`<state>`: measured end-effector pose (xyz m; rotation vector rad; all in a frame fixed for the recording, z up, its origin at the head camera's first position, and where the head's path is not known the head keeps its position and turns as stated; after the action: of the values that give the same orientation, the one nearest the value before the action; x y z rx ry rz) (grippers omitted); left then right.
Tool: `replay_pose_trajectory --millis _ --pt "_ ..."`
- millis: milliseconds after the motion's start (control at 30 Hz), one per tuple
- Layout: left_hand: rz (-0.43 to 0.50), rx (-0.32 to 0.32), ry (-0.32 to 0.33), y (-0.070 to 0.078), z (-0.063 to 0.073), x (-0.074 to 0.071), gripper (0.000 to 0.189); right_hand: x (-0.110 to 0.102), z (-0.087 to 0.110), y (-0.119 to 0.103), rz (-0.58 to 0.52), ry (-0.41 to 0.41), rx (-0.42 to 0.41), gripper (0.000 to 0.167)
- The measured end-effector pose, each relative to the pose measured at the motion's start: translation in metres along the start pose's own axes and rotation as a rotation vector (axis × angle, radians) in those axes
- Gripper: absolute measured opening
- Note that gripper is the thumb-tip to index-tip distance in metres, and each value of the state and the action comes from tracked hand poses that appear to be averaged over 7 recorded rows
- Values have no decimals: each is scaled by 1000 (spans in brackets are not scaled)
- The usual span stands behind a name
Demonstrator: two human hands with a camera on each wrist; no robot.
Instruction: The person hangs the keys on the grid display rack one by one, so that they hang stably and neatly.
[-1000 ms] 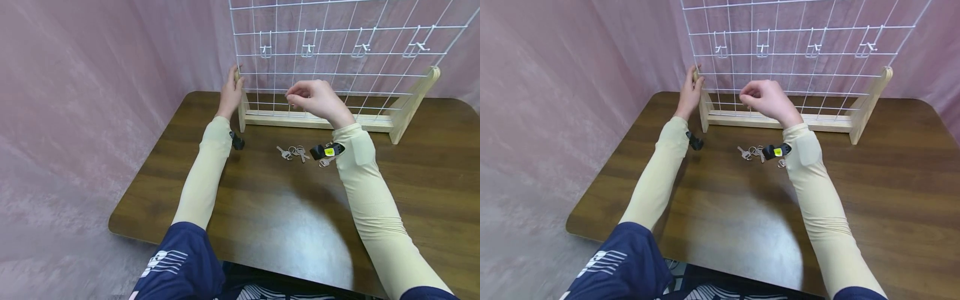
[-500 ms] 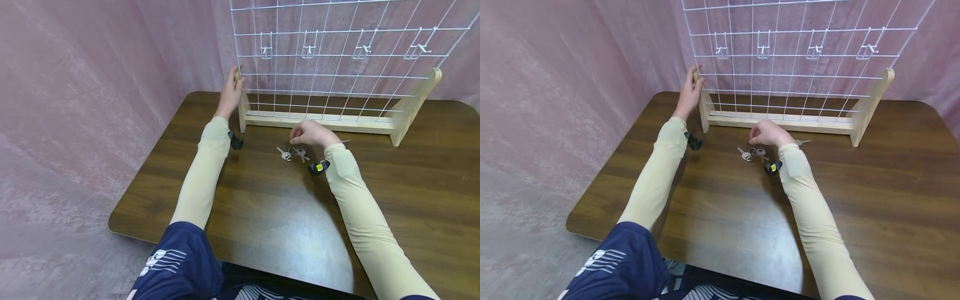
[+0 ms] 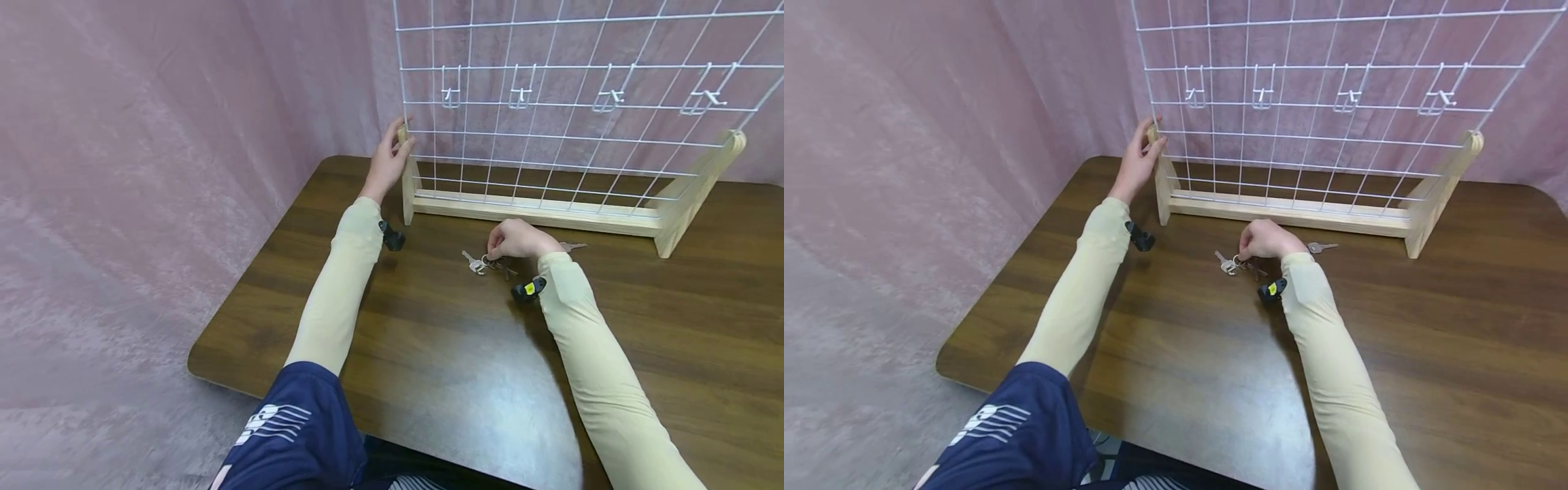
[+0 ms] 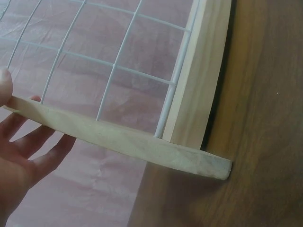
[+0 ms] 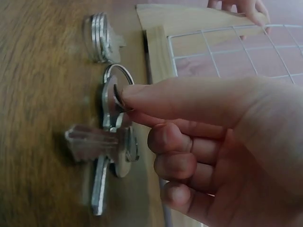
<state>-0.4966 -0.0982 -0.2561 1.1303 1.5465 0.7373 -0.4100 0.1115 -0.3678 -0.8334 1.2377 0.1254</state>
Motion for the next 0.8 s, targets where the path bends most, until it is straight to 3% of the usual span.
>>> replay_pose_trajectory --millis 333,467,667,800 --pt "1 52 30 11 7 -2 47 -10 6 -1 -56 24 6 9" --pt "13 41 35 10 8 0 47 -15 8 -1 -67 49 -9 6" --pt "19 -9 46 6 8 2 47 -31 14 -2 -113 152 -17 5" --pt "3 1 58 8 10 2 47 -45 20 -4 -133 257 -42 6"
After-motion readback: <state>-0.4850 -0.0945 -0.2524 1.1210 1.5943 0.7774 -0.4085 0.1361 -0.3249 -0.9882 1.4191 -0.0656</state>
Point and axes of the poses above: each hand's wrist, its own z-axis away from the middle knuckle, its own x-axis out of the palm, y = z × x, the point moved 9 cm from there along -z, towards the middle knuckle, and after that the axes turned 4 degrees about -x, right-handed, at the moved point
